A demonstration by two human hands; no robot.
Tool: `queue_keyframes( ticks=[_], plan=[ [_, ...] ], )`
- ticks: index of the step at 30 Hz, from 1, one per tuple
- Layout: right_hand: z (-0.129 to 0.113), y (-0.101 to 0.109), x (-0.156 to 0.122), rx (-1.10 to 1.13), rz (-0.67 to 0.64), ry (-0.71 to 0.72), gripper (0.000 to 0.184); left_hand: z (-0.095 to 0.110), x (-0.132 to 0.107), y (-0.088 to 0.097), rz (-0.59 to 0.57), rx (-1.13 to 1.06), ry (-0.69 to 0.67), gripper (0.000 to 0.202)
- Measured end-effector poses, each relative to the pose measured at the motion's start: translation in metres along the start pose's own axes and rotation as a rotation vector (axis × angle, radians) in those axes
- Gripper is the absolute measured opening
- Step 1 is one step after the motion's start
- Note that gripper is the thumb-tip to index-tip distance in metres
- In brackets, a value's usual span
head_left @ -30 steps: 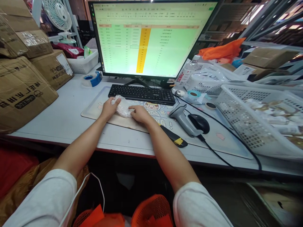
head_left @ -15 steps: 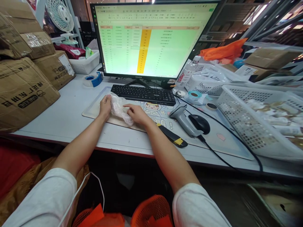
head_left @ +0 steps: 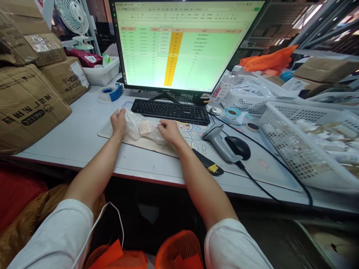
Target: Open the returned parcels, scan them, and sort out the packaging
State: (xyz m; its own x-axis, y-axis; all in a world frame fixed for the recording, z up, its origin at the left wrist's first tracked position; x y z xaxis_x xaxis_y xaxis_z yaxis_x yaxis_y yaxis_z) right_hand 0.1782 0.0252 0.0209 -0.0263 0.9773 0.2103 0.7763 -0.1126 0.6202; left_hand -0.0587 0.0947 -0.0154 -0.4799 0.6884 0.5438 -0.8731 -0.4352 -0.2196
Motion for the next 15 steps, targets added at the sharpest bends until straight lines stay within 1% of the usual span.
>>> queue_keyframes(
  ticks=[1,2,3,4,5,6,7,9,10,11,12,13,15],
  plan=[
    [0.002,0.006,0.003,0.086,0.063,-0.043,0.020,0.001,0.004,0.006,0.042,0.064,-0.052,0.030],
    [0.005,0.011,0.005,0.193,0.099,-0.092,0.021,0.003,0.005,0.010,0.075,0.107,-0.095,0.026],
    [0.006,0.014,0.007,0.307,0.102,-0.144,0.019,0.006,0.005,0.012,0.083,0.127,-0.127,0.027],
    [0.007,0.015,0.008,0.411,0.084,-0.197,0.017,0.010,0.003,0.013,0.054,0.130,-0.156,0.034],
    [0.007,0.015,0.009,0.500,0.058,-0.241,0.015,0.015,0.000,0.011,-0.002,0.119,-0.183,0.042],
    [0.006,0.014,0.009,0.574,0.031,-0.267,0.014,0.021,-0.005,0.008,-0.087,0.102,-0.209,0.048],
    [0.005,0.013,0.008,0.631,0.003,-0.277,0.013,0.027,-0.010,0.003,-0.198,0.089,-0.235,0.049],
    [0.001,0.013,0.006,0.703,-0.031,-0.275,0.015,0.038,-0.022,-0.008,-0.461,0.072,-0.262,0.038],
    [-0.001,0.012,0.004,0.718,-0.048,-0.275,0.016,0.042,-0.029,-0.013,-0.578,0.049,-0.247,0.033],
    [-0.003,0.012,0.003,0.720,-0.065,-0.274,0.017,0.044,-0.034,-0.018,-0.676,0.005,-0.203,0.035],
    [-0.004,0.012,0.002,0.711,-0.083,-0.273,0.018,0.045,-0.039,-0.021,-0.746,-0.055,-0.131,0.041],
    [-0.005,0.011,0.000,0.696,-0.108,-0.265,0.018,0.044,-0.042,-0.024,-0.780,-0.121,-0.044,0.050],
    [-0.005,0.010,0.000,0.658,-0.162,-0.225,0.017,0.040,-0.045,-0.028,-0.783,-0.216,0.097,0.061]
  ],
)
Point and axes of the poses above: each hand's wrist, its own x-axis towards the middle knuckle, its own y-axis out of the back of the hand, z = x × y, the point moved 2 cm from there along x, towards the middle knuckle, and after that the axes turned 13 degrees about -y, right-handed, at the moved point
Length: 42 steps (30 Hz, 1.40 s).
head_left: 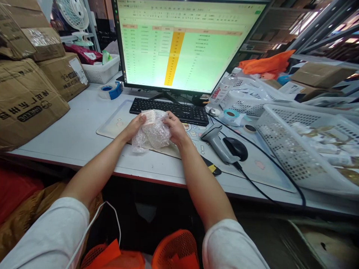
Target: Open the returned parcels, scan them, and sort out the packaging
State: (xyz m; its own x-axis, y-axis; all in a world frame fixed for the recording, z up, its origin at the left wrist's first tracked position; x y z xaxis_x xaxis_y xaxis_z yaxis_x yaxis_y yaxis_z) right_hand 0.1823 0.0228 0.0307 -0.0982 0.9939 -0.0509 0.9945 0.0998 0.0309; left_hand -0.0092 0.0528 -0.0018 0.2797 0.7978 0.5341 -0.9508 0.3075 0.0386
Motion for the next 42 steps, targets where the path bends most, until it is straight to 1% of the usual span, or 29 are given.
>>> queue_keyframes(
  ticks=[2,3,4,7,9,11,13,14,15,16,18,19,20,21,23,25,27,29,31,34,36,38,40,42],
  plan=[
    [0.002,0.001,0.002,-0.072,-0.011,0.048,0.018,-0.005,0.001,0.001,0.037,-0.043,0.032,0.063],
    [0.004,0.003,0.003,-0.120,0.022,0.075,0.018,-0.006,0.002,0.004,0.069,-0.035,0.027,0.061],
    [0.005,0.006,0.005,-0.172,0.081,0.101,0.017,-0.007,0.003,0.006,0.107,-0.011,0.013,0.058],
    [0.007,0.016,0.009,-0.299,0.315,0.136,0.014,-0.007,0.004,0.015,0.204,0.132,-0.037,0.046],
    [0.005,0.022,0.009,-0.320,0.434,0.136,0.012,-0.007,0.004,0.020,0.224,0.246,-0.067,0.040],
    [-0.001,0.024,0.005,-0.315,0.540,0.149,0.010,-0.009,0.003,0.025,0.253,0.326,-0.088,0.039],
    [-0.008,0.025,-0.001,-0.287,0.607,0.169,0.008,-0.012,0.003,0.030,0.323,0.386,-0.090,0.043],
    [-0.011,0.023,-0.005,-0.265,0.580,0.162,0.009,-0.014,0.004,0.033,0.378,0.414,-0.080,0.045],
    [-0.013,0.021,-0.008,-0.247,0.489,0.138,0.012,-0.015,0.004,0.036,0.440,0.443,-0.066,0.048],
    [-0.014,0.017,-0.010,-0.242,0.341,0.093,0.016,-0.017,0.005,0.039,0.505,0.471,-0.048,0.049],
    [-0.012,0.009,-0.014,-0.306,-0.014,-0.040,0.023,-0.017,0.006,0.044,0.611,0.502,-0.004,0.052],
    [-0.009,0.006,-0.016,-0.379,-0.139,-0.100,0.025,-0.016,0.007,0.046,0.640,0.501,0.023,0.052],
    [-0.006,0.004,-0.016,-0.471,-0.190,-0.137,0.024,-0.015,0.007,0.047,0.653,0.490,0.052,0.053],
    [-0.003,0.004,-0.015,-0.570,-0.177,-0.147,0.021,-0.014,0.007,0.047,0.648,0.467,0.079,0.053],
    [0.003,0.005,-0.011,-0.741,-0.057,-0.107,0.018,-0.010,0.005,0.044,0.599,0.418,0.105,0.048],
    [0.009,0.005,-0.006,-0.840,0.027,-0.049,0.017,-0.005,0.004,0.039,0.479,0.388,0.115,0.039],
    [0.013,0.004,-0.003,-0.876,0.038,-0.023,0.018,-0.004,0.004,0.033,0.338,0.371,0.152,0.028],
    [0.017,0.002,-0.001,-0.889,0.039,-0.011,0.020,-0.005,0.004,0.029,0.259,0.347,0.187,0.016],
    [0.019,0.001,0.001,-0.894,0.055,0.012,0.021,-0.007,0.005,0.027,0.264,0.338,0.167,0.017],
    [0.020,0.001,0.004,-0.851,0.147,0.084,0.019,-0.010,0.005,0.026,0.274,0.325,0.132,0.020],
    [0.019,0.003,0.005,-0.782,0.220,0.149,0.017,-0.013,0.004,0.025,0.233,0.271,0.143,0.021],
    [0.018,0.002,0.006,-0.719,0.244,0.211,0.019,-0.016,0.003,0.024,0.178,0.218,0.142,0.022],
    [0.017,-0.001,0.005,-0.699,0.190,0.250,0.021,-0.018,0.003,0.024,0.176,0.215,0.110,0.022],
    [0.019,-0.006,0.004,-0.714,0.081,0.260,0.021,-0.022,0.004,0.026,0.230,0.240,0.082,0.024]
  ],
)
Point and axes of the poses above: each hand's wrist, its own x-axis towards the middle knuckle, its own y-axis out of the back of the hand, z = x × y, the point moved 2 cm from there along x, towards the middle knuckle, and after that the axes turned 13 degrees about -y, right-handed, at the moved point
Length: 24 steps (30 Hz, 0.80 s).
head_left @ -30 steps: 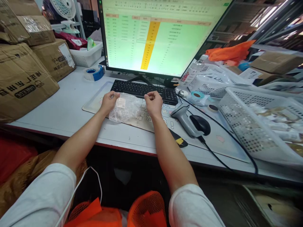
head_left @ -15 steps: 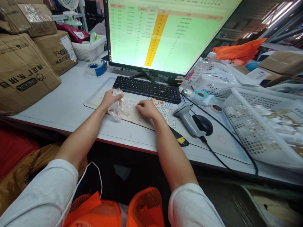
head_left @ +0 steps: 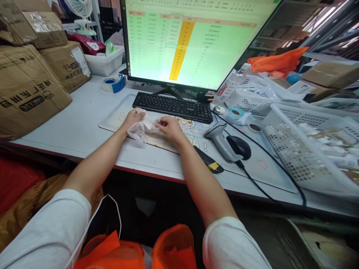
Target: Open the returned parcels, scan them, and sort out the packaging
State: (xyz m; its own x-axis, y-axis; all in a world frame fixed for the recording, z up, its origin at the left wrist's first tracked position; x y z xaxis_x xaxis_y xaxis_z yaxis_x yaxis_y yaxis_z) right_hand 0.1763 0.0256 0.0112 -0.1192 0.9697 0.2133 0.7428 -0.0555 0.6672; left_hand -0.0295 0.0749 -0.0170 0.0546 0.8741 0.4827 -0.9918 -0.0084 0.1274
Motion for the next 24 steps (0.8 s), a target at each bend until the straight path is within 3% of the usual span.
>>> queue_keyframes(
  ticks=[6,11,16,19,21,24],
  plan=[
    [-0.005,-0.018,-0.006,-0.024,-0.234,0.084,0.032,-0.005,0.000,0.000,0.129,-0.089,0.088,0.041],
    [-0.010,-0.026,-0.006,-0.065,-0.111,0.139,0.024,0.007,-0.003,-0.002,0.056,-0.126,0.035,0.046],
    [-0.016,-0.032,-0.012,-0.006,-0.166,0.115,0.012,0.018,-0.007,-0.013,-0.047,-0.177,0.002,0.044],
    [-0.018,-0.032,-0.012,-0.061,-0.100,0.059,0.008,0.024,-0.009,-0.019,-0.082,-0.172,-0.007,0.037],
    [-0.017,-0.029,-0.009,-0.061,-0.038,0.003,0.009,0.026,-0.007,-0.016,-0.031,-0.165,-0.031,0.036],
    [-0.010,-0.017,0.000,0.095,0.029,-0.131,0.018,0.030,-0.003,0.004,0.199,0.015,-0.181,0.030]
  ],
)
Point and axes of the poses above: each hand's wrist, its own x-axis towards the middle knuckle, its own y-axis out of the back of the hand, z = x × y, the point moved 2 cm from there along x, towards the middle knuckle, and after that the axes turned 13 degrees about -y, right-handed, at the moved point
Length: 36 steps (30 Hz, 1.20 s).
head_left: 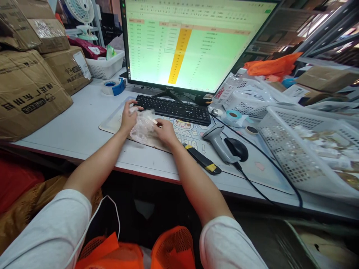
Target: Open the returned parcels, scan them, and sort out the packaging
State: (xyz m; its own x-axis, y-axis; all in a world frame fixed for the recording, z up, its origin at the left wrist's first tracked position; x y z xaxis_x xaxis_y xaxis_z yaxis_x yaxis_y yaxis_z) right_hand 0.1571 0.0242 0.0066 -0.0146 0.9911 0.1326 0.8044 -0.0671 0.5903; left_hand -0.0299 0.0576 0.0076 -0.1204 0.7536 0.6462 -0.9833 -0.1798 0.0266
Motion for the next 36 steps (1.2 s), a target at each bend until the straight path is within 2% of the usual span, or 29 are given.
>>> queue_keyframes(
  ticks=[2,4,6,8,10,12,14,16,20,23,26,31,33,36],
  plan=[
    [0.008,0.013,0.008,0.167,0.064,-0.102,0.027,0.002,0.005,0.015,0.112,0.208,-0.100,0.018],
    [0.016,0.026,0.014,0.298,0.139,-0.152,0.035,0.003,0.006,0.024,0.127,0.337,-0.115,0.019],
    [0.023,0.034,0.017,0.360,0.176,-0.123,0.042,0.006,0.002,0.022,0.017,0.341,-0.102,0.023],
    [0.026,0.036,0.018,0.380,0.157,-0.051,0.042,0.009,-0.005,0.011,-0.189,0.312,-0.085,0.025],
    [0.025,0.033,0.017,0.386,0.105,0.017,0.038,0.012,-0.014,-0.002,-0.400,0.299,-0.052,0.042],
    [0.020,0.026,0.013,0.367,0.047,0.067,0.033,0.013,-0.021,-0.013,-0.520,0.268,-0.029,0.067],
    [0.014,0.018,0.008,0.328,0.004,0.115,0.029,0.012,-0.025,-0.019,-0.568,0.215,-0.051,0.077],
    [0.010,0.013,0.003,0.282,-0.020,0.147,0.028,0.010,-0.026,-0.021,-0.572,0.202,-0.097,0.072],
    [0.009,0.017,0.003,0.159,0.013,0.096,0.045,0.006,-0.025,-0.019,-0.541,0.247,-0.222,0.059],
    [0.011,0.043,0.005,0.140,0.160,0.000,0.055,0.005,-0.025,-0.018,-0.563,0.232,-0.315,0.060],
    [0.018,0.088,-0.005,0.059,0.285,-0.098,0.050,0.006,-0.026,-0.017,-0.583,0.221,-0.322,0.058],
    [0.051,0.170,-0.058,-0.435,0.424,-0.317,0.048,0.010,-0.027,-0.019,-0.594,0.203,-0.224,0.063],
    [0.067,0.187,-0.079,-0.634,0.428,-0.445,0.052,0.011,-0.028,-0.022,-0.612,0.206,-0.233,0.063],
    [0.086,0.191,-0.098,-0.803,0.318,-0.590,0.063,0.013,-0.030,-0.025,-0.631,0.213,-0.303,0.059]
  ],
)
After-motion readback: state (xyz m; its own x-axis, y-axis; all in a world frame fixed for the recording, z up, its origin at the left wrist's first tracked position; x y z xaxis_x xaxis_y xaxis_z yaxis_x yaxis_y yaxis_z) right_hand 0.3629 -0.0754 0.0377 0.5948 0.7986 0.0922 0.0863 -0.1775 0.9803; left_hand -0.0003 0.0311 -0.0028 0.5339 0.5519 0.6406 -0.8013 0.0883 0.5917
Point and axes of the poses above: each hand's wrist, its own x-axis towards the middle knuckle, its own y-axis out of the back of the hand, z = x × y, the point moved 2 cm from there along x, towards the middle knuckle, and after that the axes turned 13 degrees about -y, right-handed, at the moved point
